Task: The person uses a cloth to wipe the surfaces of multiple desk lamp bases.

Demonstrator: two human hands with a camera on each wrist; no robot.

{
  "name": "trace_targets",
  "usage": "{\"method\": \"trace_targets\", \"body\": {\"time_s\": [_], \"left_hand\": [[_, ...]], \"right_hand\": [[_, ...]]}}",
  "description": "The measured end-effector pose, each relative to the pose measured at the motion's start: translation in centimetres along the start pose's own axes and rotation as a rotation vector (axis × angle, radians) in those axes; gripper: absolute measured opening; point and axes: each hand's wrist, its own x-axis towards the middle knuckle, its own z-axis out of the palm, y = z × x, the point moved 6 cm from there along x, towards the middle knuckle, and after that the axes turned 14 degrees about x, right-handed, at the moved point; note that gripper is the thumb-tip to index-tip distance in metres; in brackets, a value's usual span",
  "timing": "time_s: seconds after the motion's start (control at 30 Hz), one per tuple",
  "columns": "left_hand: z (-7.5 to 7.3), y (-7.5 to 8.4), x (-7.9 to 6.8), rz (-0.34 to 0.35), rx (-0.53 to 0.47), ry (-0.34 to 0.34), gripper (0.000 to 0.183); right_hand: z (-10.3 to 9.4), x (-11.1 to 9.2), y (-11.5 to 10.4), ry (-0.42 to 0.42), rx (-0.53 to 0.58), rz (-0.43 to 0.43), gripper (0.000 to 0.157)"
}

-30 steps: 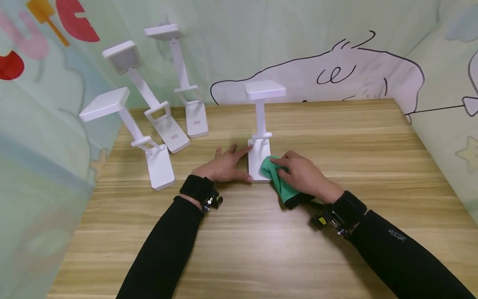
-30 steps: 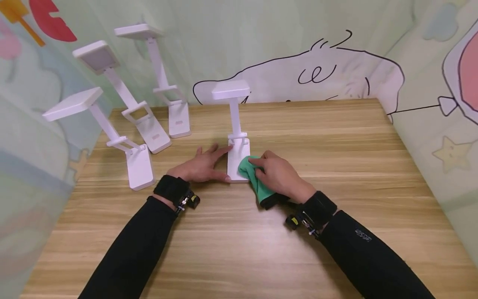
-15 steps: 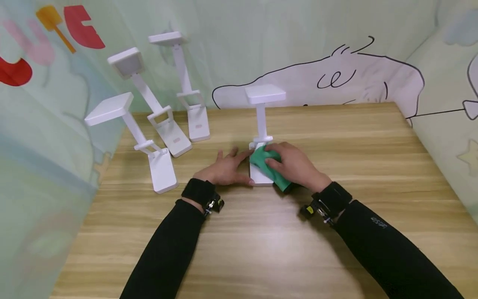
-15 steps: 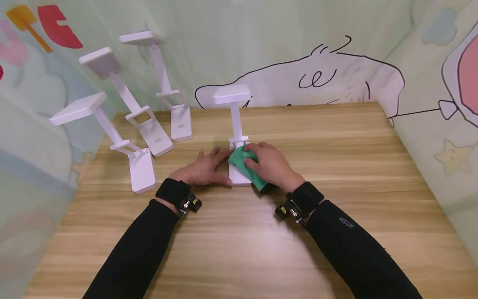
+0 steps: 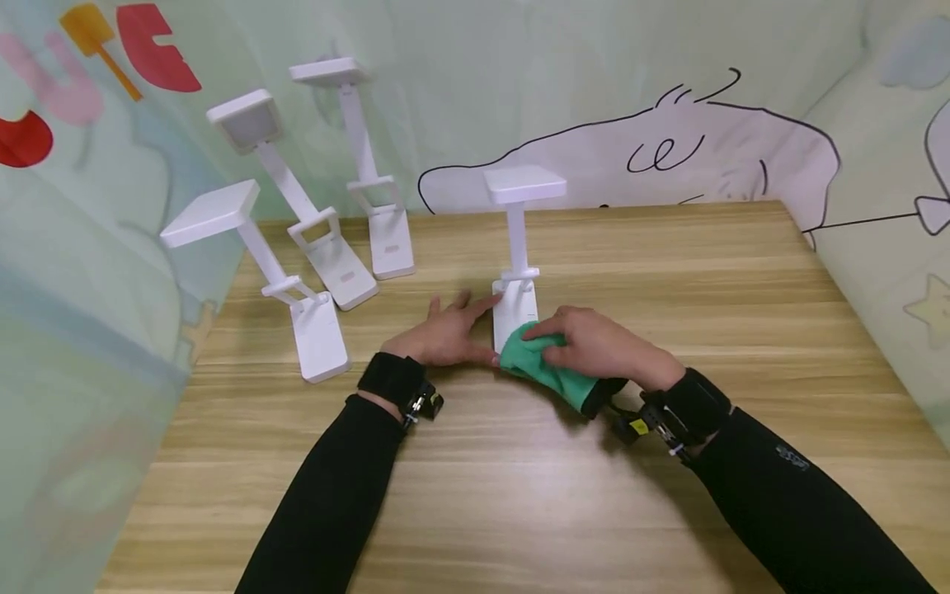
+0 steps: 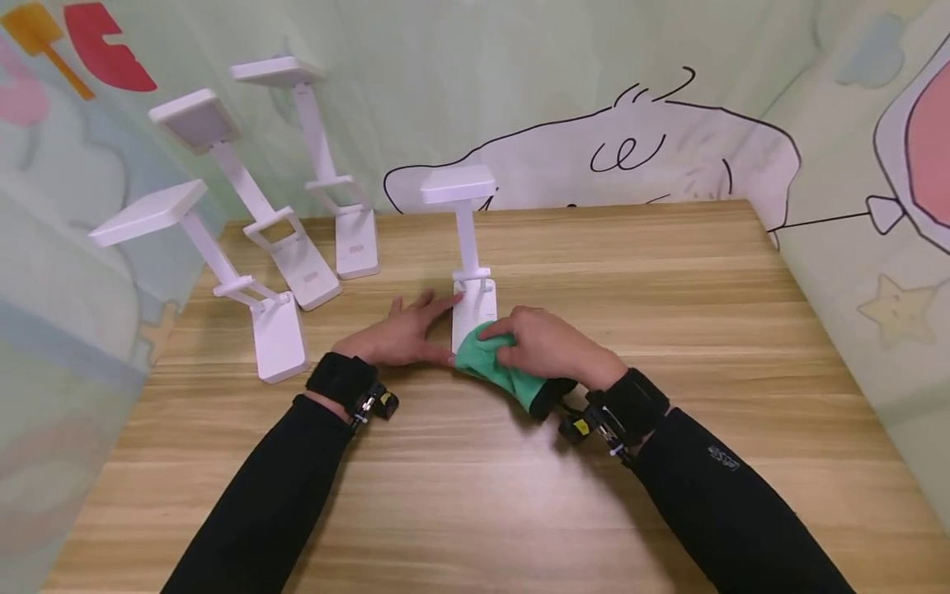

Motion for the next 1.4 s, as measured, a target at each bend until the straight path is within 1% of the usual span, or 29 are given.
{"method": "trace_targets", "body": {"time_s": [0.13, 0.2, 0.23, 0.33, 0.47, 0.6, 0.83, 0.9, 1.1, 1.2, 1.3, 1.4], "left_hand": [[-0.1, 0.0, 0.1, -0.001, -0.001, 0.002, 0.103], [-0.1, 0.1, 0.1, 0.002, -0.004, 0.004, 0.102], [-0.2, 0.2, 0.1, 0.005, -0.006, 0.005, 0.102], [-0.2, 0.3, 0.1, 0.012, -0.008, 0.006, 0.102], [-0.1, 0.2, 0.1, 0.006, 0.0, 0.005, 0.103], [-0.1, 0.1, 0.1, 0.001, -0.008, 0.005, 0.104], [-0.5, 0.3, -0.1, 0.012, -0.007, 0.015, 0.106], [-0.6, 0.3, -0.2, 0.014, -0.009, 0.015, 0.105], [-0.5, 0.1, -0.2, 0.001, -0.024, 0.003, 0.105], [-0.4, -0.1, -0.1, -0.003, -0.025, 0.005, 0.104], [-0.4, -0.1, -0.1, 0.007, -0.021, 0.016, 0.102], [-0.8, 0.0, -0.6, 0.025, -0.03, 0.046, 0.097]], "right_hand": [[-1.1, 1.1, 0.0, 0.119, -0.046, 0.006, 0.042], [-1.0, 1.7, 0.2, 0.148, -0.079, 0.015, 0.046], [-0.8, 2.0, 0.4, 0.147, -0.097, 0.018, 0.049], [-0.1, 2.2, 0.8, 0.11, -0.128, 0.04, 0.06], [0.5, 1.9, 0.9, 0.068, -0.082, 0.077, 0.064], [0.7, 1.3, 0.7, 0.04, -0.036, 0.102, 0.06], [1.0, -0.1, 0.1, 0.014, 0.027, 0.087, 0.052], [1.2, -0.5, 0.1, 0.005, 0.028, 0.081, 0.049], [1.6, -1.7, -0.1, -0.015, 0.022, 0.033, 0.044], [1.5, -2.4, -0.4, -0.042, 0.023, 0.002, 0.043], [1.2, -2.9, -0.6, -0.074, 0.044, -0.006, 0.042], [0.8, -3.3, -0.7, -0.08, 0.104, 0.008, 0.042]]}}
